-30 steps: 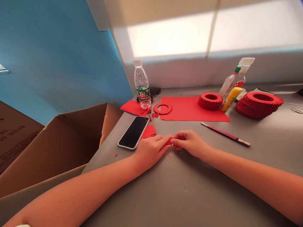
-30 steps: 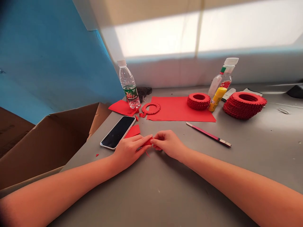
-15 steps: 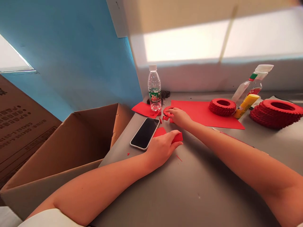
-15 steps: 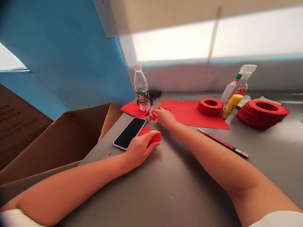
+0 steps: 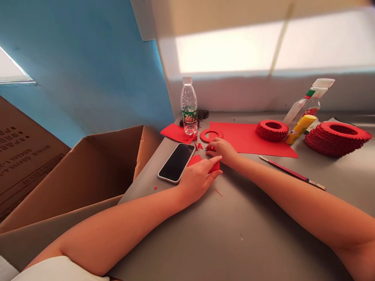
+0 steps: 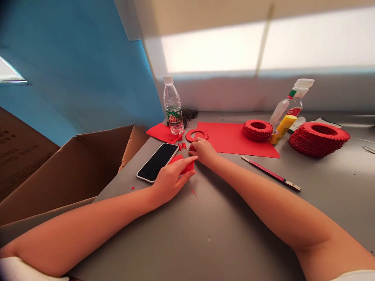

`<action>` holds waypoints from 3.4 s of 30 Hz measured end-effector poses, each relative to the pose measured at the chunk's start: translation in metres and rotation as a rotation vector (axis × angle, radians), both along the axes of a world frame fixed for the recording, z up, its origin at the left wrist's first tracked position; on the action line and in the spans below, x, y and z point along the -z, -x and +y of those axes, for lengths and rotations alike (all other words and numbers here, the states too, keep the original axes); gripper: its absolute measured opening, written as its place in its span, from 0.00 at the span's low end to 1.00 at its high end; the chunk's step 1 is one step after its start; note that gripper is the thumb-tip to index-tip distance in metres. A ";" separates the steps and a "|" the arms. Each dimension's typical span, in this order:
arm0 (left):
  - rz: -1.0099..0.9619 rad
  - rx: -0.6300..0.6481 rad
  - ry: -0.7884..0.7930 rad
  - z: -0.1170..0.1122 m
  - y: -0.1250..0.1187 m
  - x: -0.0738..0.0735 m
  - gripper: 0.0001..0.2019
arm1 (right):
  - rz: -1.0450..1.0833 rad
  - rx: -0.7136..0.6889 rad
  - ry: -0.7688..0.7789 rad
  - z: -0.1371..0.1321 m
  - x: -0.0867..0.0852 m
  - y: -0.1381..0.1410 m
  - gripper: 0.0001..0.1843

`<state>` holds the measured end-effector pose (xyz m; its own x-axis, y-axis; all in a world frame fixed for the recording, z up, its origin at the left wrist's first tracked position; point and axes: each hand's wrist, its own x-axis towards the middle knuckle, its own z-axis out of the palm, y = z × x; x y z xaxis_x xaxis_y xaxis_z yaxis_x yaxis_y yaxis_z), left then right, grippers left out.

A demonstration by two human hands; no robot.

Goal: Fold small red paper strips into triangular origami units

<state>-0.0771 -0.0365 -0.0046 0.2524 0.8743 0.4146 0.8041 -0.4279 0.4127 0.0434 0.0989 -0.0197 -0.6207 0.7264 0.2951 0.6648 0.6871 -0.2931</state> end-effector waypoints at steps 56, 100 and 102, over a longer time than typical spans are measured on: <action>0.184 0.039 -0.082 -0.003 -0.003 0.004 0.13 | 0.612 -0.062 0.803 -0.099 -0.037 -0.063 0.16; 0.311 0.129 -0.115 0.001 0.002 0.016 0.23 | 0.448 -0.011 1.015 -0.087 -0.032 -0.069 0.15; 0.316 0.137 -0.109 0.002 0.002 0.015 0.22 | 0.455 0.001 1.014 -0.088 -0.033 -0.069 0.15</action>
<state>-0.0792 -0.0347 -0.0201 0.4943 0.7787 0.3863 0.8171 -0.5679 0.0994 0.1122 0.0106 0.0137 -0.6049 0.7604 -0.2365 0.3532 -0.0099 -0.9355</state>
